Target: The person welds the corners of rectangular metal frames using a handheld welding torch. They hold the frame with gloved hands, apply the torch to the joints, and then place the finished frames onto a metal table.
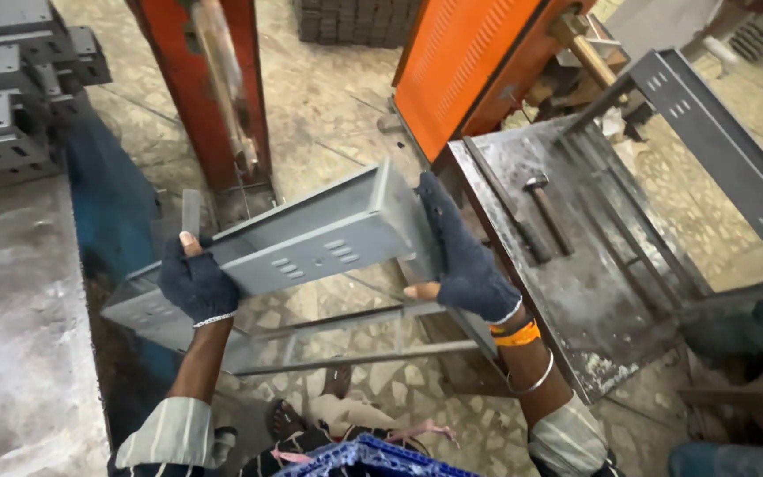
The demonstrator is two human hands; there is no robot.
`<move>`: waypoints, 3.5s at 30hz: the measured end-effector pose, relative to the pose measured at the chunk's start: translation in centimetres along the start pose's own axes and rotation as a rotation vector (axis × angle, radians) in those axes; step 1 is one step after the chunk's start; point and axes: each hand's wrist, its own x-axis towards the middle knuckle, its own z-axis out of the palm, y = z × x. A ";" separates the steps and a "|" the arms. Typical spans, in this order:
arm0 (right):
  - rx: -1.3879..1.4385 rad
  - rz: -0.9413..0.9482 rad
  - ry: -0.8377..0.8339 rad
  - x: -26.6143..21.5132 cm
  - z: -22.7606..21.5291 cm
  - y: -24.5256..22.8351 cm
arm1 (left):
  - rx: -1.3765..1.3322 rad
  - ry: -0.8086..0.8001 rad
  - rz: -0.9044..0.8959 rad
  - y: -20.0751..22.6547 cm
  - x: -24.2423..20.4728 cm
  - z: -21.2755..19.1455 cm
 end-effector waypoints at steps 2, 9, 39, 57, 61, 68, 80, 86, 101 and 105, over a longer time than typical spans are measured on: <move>0.030 0.032 0.026 -1.1 -1.0 0.3 | 0.031 -0.001 0.073 2.4 -0.7 0.1; -0.485 -0.147 0.559 -2.6 0.6 -0.5 | 0.195 -0.001 0.282 8.7 -3.3 2.6; -0.291 0.059 -0.119 2.9 12.9 15.4 | 0.562 -0.326 0.652 11.2 -7.2 7.9; 0.075 -0.112 0.086 0.4 14.4 19.8 | 0.602 -0.162 0.109 16.1 6.1 -4.1; 0.033 0.015 -0.018 0.8 12.8 17.5 | 0.512 -0.368 -0.213 10.3 6.9 -5.4; -0.047 0.153 -0.189 -0.9 11.2 19.4 | 0.381 -0.395 -0.325 4.0 1.8 -4.4; 0.320 0.020 -0.143 0.7 7.1 13.1 | 0.244 -0.186 -0.376 7.7 -3.8 -0.7; 0.230 0.013 -0.102 4.3 10.0 12.9 | 0.264 -0.093 -0.376 7.2 -1.7 -1.3; 0.151 -0.072 0.061 11.1 14.2 11.5 | -0.165 -0.165 -0.586 5.9 5.6 -1.7; 0.212 -0.050 0.061 13.5 14.8 12.6 | -0.242 -0.257 -0.606 4.7 7.8 -1.2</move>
